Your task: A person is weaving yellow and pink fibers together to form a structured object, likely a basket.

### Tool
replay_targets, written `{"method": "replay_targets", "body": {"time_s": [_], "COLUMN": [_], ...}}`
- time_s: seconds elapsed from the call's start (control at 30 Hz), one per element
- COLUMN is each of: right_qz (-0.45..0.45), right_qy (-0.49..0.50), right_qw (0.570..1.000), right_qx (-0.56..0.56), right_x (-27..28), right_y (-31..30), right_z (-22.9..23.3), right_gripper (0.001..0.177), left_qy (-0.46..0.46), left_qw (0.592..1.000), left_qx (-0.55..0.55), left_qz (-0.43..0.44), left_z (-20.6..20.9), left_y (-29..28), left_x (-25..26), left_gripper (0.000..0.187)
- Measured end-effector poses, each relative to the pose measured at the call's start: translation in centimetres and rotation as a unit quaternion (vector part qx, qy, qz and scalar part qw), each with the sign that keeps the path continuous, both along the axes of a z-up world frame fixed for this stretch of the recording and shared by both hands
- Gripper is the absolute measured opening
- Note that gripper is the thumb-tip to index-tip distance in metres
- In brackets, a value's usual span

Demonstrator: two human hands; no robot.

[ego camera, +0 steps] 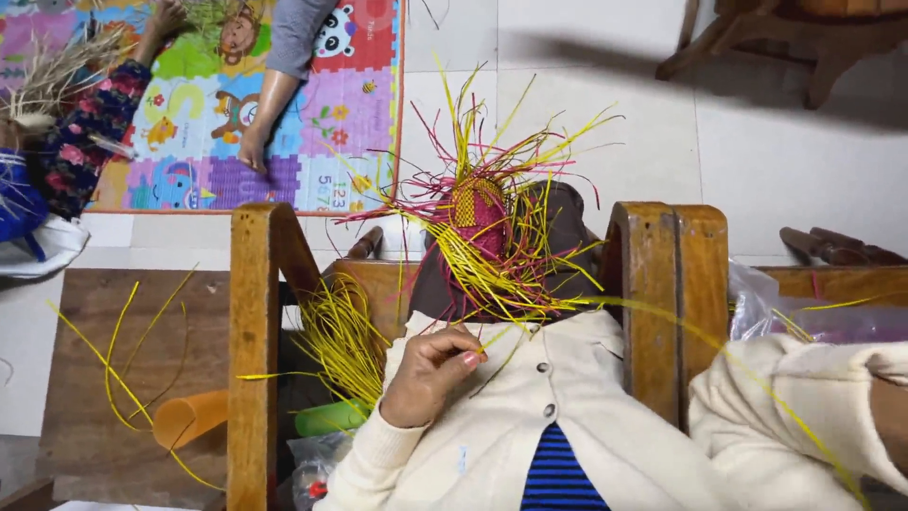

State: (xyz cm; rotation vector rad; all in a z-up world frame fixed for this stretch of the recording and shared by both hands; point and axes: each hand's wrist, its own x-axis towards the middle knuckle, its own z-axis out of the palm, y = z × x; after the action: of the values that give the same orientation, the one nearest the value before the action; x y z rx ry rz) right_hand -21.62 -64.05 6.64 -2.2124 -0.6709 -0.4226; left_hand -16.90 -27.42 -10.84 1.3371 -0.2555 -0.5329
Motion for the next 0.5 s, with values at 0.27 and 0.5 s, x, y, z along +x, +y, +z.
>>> {"method": "replay_targets", "body": {"time_s": [0.27,0.5], "right_qz": [0.096,0.084], "right_qy": [0.016,-0.014], "right_qw": [0.992,0.993], "right_qx": [0.076,-0.084], "right_x": [5.6,6.7], "right_y": [10.5,15.0], "right_z": [-8.3,-15.2], "right_gripper": [0.037,0.012], "left_qy": [-0.288,-0.359], "left_qw": [0.945,0.908], "left_qx": [0.156,0.212], "left_qz": [0.006,0.037], "left_z": [1.8,2.4], "left_y": [-1.8,-2.7], "left_x": [1.1,2.2], "left_gripper": [0.014,0.017]}}
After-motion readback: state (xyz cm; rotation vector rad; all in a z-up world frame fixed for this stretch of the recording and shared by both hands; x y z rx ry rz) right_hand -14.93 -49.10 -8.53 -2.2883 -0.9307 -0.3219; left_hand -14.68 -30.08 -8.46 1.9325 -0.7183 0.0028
